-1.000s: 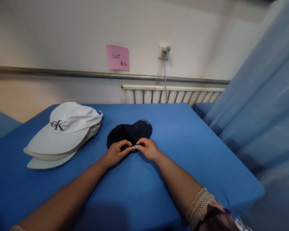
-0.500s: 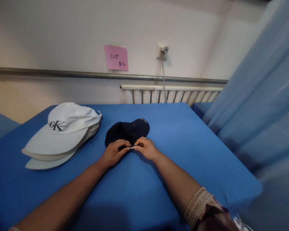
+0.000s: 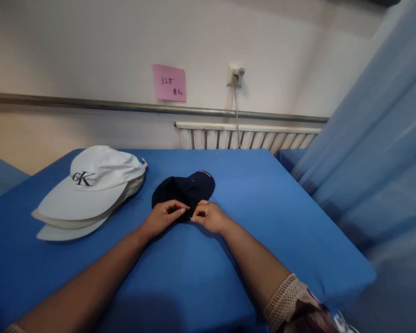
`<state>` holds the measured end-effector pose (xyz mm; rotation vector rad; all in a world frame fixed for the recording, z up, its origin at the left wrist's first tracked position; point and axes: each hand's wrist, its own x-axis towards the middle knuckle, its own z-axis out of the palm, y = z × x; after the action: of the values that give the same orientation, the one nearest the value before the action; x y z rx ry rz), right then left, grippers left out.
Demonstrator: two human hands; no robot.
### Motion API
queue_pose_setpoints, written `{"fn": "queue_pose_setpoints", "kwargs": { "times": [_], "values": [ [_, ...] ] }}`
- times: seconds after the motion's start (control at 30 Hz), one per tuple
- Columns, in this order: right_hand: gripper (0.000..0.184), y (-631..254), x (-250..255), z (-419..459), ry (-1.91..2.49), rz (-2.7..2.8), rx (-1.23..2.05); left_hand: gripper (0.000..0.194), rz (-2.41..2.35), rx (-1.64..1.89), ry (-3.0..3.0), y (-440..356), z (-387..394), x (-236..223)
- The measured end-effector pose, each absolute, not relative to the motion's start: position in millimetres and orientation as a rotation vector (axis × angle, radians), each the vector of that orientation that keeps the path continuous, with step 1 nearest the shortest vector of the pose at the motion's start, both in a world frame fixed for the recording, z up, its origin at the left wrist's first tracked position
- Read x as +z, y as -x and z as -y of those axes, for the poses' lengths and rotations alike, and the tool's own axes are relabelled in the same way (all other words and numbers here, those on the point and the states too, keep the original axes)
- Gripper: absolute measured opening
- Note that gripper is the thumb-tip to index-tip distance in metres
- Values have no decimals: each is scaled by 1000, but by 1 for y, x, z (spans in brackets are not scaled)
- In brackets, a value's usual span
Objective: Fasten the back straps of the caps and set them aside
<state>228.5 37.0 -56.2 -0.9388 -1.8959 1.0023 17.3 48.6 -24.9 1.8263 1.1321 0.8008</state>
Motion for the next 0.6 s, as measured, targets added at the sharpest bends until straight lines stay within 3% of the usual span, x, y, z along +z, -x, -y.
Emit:
{"fn": "queue_pose_setpoints", "kwargs": {
  "times": [0.27, 0.47, 0.6],
  "values": [
    [10, -229, -48, -31, 960, 2089, 853, 23, -1118, 720, -1850, -23, -49, -31],
    [8, -228, -43, -29, 885, 2121, 740, 34, -1089, 758, -1756, -23, -49, -26],
    [8, -227, -44, -28, 881, 2096, 699, 29, -1083, 797, -1606, -24, -46, -24]
  ]
}}
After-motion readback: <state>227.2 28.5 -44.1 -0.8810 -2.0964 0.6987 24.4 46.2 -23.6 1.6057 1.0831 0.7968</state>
